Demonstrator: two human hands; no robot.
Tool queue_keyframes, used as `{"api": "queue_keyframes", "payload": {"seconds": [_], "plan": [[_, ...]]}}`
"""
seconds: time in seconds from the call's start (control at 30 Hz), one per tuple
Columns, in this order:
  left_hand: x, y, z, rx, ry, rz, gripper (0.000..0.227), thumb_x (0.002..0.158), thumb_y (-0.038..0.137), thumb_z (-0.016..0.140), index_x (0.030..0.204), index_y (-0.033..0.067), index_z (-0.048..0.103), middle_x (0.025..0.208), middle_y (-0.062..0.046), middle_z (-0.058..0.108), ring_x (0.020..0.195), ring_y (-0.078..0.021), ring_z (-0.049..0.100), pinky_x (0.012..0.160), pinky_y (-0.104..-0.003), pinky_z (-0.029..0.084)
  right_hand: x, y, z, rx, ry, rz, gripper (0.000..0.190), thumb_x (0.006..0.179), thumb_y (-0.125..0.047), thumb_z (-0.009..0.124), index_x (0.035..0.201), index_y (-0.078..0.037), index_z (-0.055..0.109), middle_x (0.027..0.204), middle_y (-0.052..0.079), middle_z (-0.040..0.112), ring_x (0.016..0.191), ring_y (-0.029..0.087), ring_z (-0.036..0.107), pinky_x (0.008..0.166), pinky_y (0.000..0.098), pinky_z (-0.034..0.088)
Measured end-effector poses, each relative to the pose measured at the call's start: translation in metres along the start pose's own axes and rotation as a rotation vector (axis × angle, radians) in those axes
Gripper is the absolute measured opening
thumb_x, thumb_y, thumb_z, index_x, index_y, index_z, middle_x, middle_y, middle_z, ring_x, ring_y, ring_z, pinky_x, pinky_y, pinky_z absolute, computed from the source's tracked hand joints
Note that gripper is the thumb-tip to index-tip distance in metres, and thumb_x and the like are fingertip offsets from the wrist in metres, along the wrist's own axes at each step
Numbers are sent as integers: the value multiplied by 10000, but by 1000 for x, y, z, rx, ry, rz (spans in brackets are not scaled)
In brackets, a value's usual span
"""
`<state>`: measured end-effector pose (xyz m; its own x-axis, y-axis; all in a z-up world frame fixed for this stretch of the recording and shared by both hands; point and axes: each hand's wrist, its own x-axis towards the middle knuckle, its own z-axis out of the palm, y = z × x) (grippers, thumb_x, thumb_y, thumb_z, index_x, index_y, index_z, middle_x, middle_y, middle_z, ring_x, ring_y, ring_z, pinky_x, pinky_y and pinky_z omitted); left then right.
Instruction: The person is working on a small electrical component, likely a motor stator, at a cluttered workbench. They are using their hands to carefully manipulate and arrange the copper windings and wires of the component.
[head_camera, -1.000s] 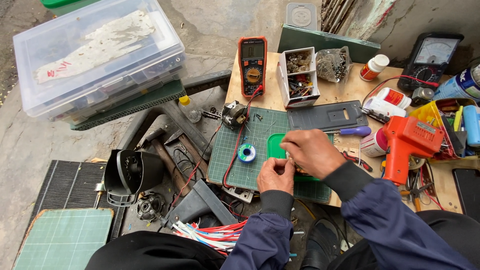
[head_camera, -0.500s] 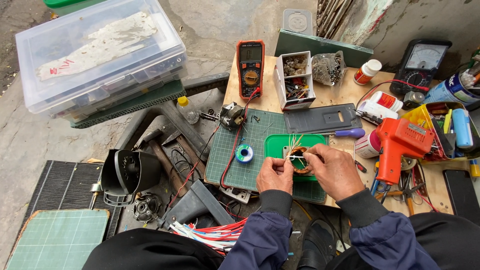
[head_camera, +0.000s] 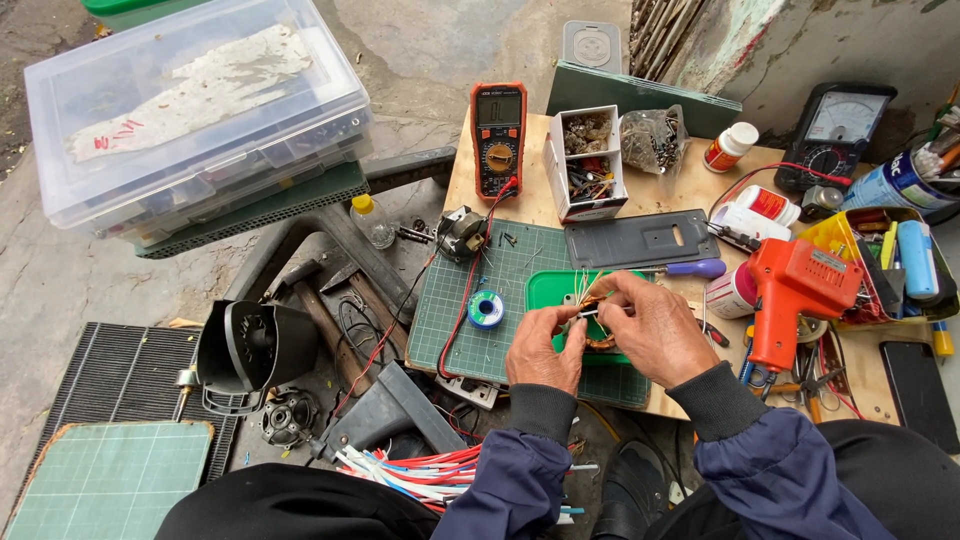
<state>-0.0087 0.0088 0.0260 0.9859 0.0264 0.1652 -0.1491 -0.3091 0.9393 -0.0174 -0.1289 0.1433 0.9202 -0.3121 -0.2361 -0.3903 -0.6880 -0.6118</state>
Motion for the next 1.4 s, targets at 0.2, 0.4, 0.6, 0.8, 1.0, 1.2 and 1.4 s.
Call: {"api": "queue_keyframes", "payload": {"seconds": [0.2, 0.4, 0.6, 0.8, 1.0, 1.2, 1.4], "plan": [[6, -25, 11, 110, 63, 190, 95, 937, 337, 881, 1012, 373, 835, 921, 139, 751, 895, -121, 772, 837, -304, 654, 10, 1, 3, 41, -8, -5, 319, 914, -186, 686, 1197, -205, 831, 866, 35, 865, 943, 260, 782, 949, 440, 606], [9, -21, 8, 251, 82, 357, 120, 925, 279, 869, 978, 347, 785, 925, 113, 701, 902, -163, 755, 836, -333, 645, 22, 19, 16, 382, 30, 31, 295, 840, -55, 684, 1101, -88, 818, 735, 78, 811, 696, 142, 683, 645, 271, 560], [7, -24, 10, 209, 54, 254, 142, 894, 280, 871, 930, 312, 737, 929, 77, 696, 895, -212, 757, 789, -387, 655, 25, 28, 37, 710, 113, 73, 306, 832, 44, 652, 1106, -20, 773, 704, 147, 764, 630, 133, 656, 540, 196, 492], [9, -19, 11, 153, -41, 26, 126, 887, 315, 830, 877, 312, 704, 895, 61, 680, 878, -227, 761, 785, -443, 648, 24, 29, 39, 784, 166, 66, 260, 836, 64, 677, 1070, -27, 743, 690, 163, 753, 601, 135, 641, 511, 193, 469], [11, 5, -1, 193, -120, -98, 112, 929, 304, 769, 901, 268, 666, 923, -14, 693, 917, -318, 772, 815, -545, 637, 29, 37, 49, 817, 170, 71, 254, 818, 69, 679, 1049, -28, 720, 681, 153, 744, 586, 128, 631, 504, 188, 456], [6, -23, 13, 142, -150, -55, 71, 986, 259, 734, 1014, 292, 677, 946, 4, 721, 931, -253, 787, 798, -441, 672, 25, 32, 36, 776, 108, 97, 249, 843, 37, 734, 1089, 4, 745, 732, 201, 783, 633, 170, 715, 548, 235, 571], [-4, -19, 14, 8, -126, -89, 285, 930, 226, 831, 1188, 179, 721, 983, -76, 757, 936, -263, 793, 792, -364, 684, 3, 11, 10, 636, 32, 170, 361, 861, -47, 775, 1198, 83, 763, 820, 246, 795, 704, 206, 720, 625, 292, 641]]}}
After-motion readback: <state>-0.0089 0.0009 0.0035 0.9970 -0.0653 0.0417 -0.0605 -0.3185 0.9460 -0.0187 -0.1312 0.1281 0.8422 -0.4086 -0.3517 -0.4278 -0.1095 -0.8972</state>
